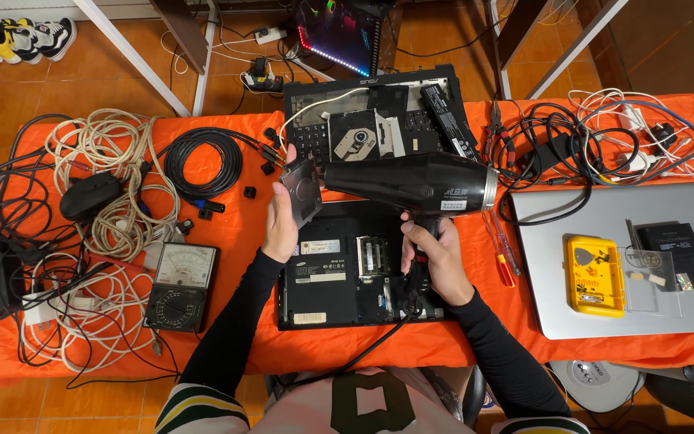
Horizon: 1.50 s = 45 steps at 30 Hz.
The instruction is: Disassembling and inspecting laptop components on a repair bench.
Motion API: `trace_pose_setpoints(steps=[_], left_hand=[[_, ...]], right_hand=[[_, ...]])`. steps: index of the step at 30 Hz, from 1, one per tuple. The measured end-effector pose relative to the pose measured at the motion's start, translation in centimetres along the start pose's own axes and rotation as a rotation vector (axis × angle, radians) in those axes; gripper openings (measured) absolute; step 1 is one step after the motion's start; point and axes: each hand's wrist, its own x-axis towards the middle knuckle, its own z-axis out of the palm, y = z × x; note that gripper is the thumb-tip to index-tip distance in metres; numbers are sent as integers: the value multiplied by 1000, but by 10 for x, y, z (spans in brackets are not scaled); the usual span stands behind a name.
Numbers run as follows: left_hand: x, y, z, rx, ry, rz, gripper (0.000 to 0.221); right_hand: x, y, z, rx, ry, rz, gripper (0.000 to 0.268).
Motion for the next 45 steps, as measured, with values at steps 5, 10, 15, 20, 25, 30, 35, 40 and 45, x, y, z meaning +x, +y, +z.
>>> trace_pose_setpoints(steps=[5, 10, 15, 20, 25, 30, 35, 40, 45], left_hand=[[-4, -22, -8, 11, -2, -23, 68], [-1, -11, -4, -15, -31, -29, 69], [-1, -8, -2, -2, -25, -14, 69], [-3, -22, -6, -57, -15, -65, 70], [-4, -40, -13, -45, 13, -99, 72], [-3, -32, -10, -47, -2, -80, 72], [0, -9, -2, -78, -11, -72, 72], [2, -10, -3, -22, -34, -19, 72], [4, -23, -7, 107, -25, 82, 68]], right_hand=[[-2, -4, 2, 1, 5, -14, 20], [0, 0, -1, -21, 12, -41, 20], [0, 3, -2, -27, -3, -38, 21], [-1, -2, 0, -26, -7, -46, 21], [-1, -4, 2, -13, 4, -42, 21], [1, 2, -1, -73, 11, -61, 22], [0, 1, -1, -86, 16, -45, 22], [-1, -2, 1, -40, 2, -47, 20], [-2, -1, 0, -25, -7, -41, 19]])
